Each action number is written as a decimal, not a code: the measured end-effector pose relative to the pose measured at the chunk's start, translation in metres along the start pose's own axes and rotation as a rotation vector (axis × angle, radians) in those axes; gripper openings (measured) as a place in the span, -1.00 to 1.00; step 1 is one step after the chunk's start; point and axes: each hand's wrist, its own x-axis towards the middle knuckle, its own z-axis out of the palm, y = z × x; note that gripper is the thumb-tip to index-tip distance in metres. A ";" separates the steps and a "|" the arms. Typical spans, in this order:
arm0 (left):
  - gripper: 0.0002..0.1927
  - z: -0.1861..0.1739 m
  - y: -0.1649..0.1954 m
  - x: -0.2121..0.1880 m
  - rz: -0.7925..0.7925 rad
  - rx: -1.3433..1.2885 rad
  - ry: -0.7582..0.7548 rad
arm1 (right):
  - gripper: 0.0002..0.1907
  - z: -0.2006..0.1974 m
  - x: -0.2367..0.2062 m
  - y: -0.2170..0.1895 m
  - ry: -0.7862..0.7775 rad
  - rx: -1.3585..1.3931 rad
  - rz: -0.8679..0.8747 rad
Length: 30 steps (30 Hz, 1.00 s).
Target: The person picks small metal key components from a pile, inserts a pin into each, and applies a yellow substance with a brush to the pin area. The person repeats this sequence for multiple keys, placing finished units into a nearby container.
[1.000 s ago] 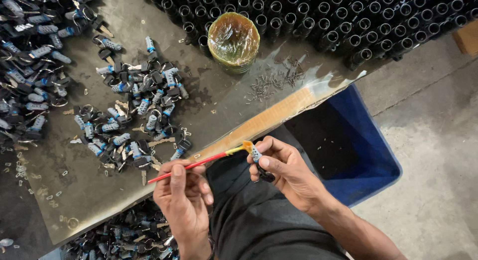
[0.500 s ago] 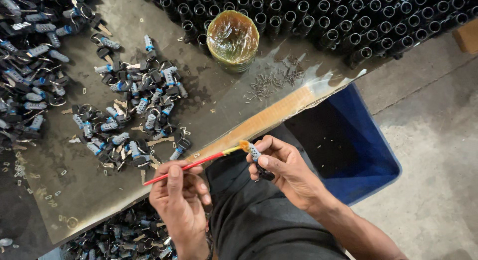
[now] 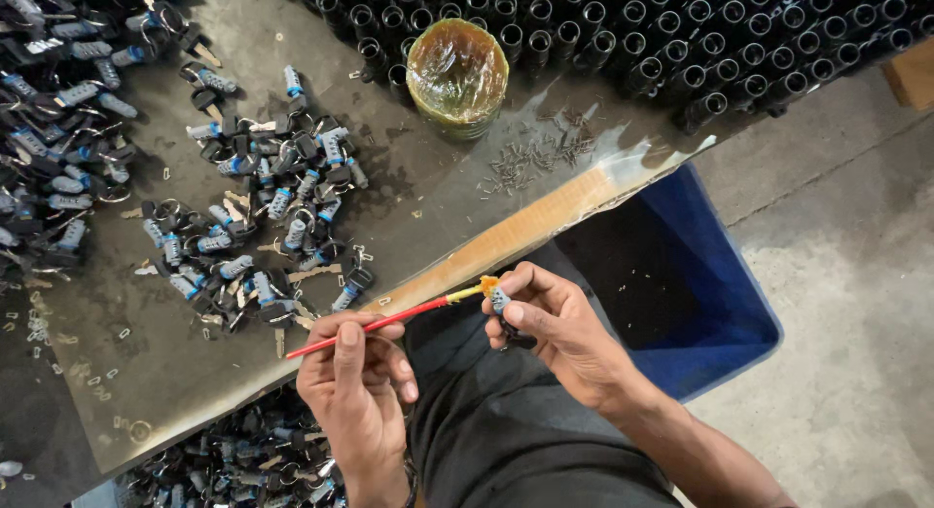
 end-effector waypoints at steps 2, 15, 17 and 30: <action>-0.81 -0.001 0.001 0.000 0.014 0.023 0.011 | -0.77 0.000 -0.001 -0.001 0.005 -0.003 0.003; -0.79 -0.021 0.019 -0.004 0.127 0.010 0.073 | -0.76 0.000 -0.001 -0.006 0.061 -0.011 -0.054; -0.77 -0.024 0.022 -0.004 0.139 0.002 0.082 | -0.74 0.001 -0.001 -0.007 0.077 -0.019 -0.074; -0.77 -0.016 0.020 -0.011 0.090 -0.028 0.070 | -0.82 0.024 -0.014 -0.010 0.167 -0.723 -0.387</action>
